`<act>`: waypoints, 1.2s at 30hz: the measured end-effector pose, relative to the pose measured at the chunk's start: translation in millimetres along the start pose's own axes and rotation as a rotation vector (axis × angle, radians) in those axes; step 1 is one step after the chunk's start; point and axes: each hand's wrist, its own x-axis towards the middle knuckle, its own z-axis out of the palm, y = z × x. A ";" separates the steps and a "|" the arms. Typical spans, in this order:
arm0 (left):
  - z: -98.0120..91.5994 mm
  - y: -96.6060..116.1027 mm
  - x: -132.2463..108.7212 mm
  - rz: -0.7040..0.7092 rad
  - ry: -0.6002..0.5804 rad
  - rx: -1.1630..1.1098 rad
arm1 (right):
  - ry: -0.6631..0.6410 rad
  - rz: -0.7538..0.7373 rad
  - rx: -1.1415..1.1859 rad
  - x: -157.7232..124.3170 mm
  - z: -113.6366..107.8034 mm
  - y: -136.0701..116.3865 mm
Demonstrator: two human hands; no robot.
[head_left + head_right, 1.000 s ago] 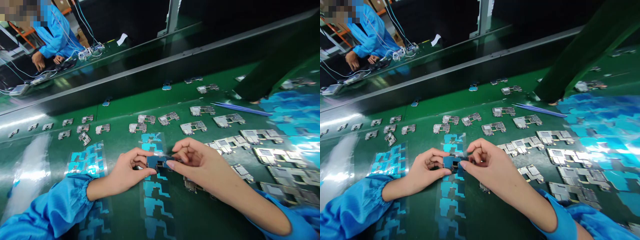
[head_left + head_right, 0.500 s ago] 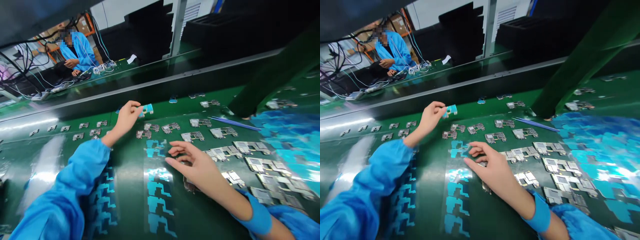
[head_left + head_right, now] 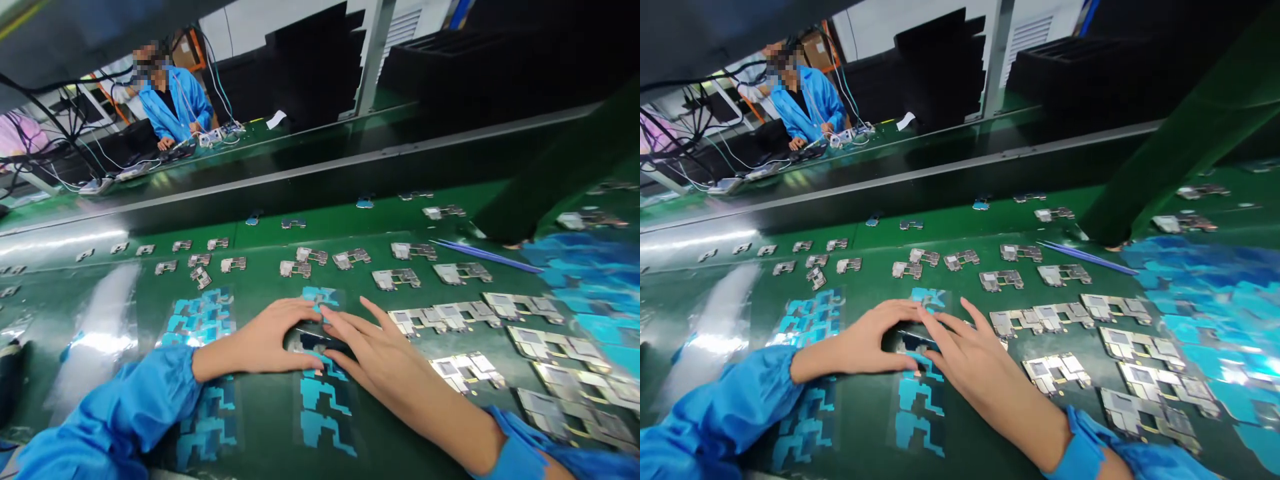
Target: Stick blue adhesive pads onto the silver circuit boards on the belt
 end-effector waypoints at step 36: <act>30.9 7.5 -0.2 -0.262 0.257 -0.540 | 0.178 0.909 0.991 17.6 -34.1 5.0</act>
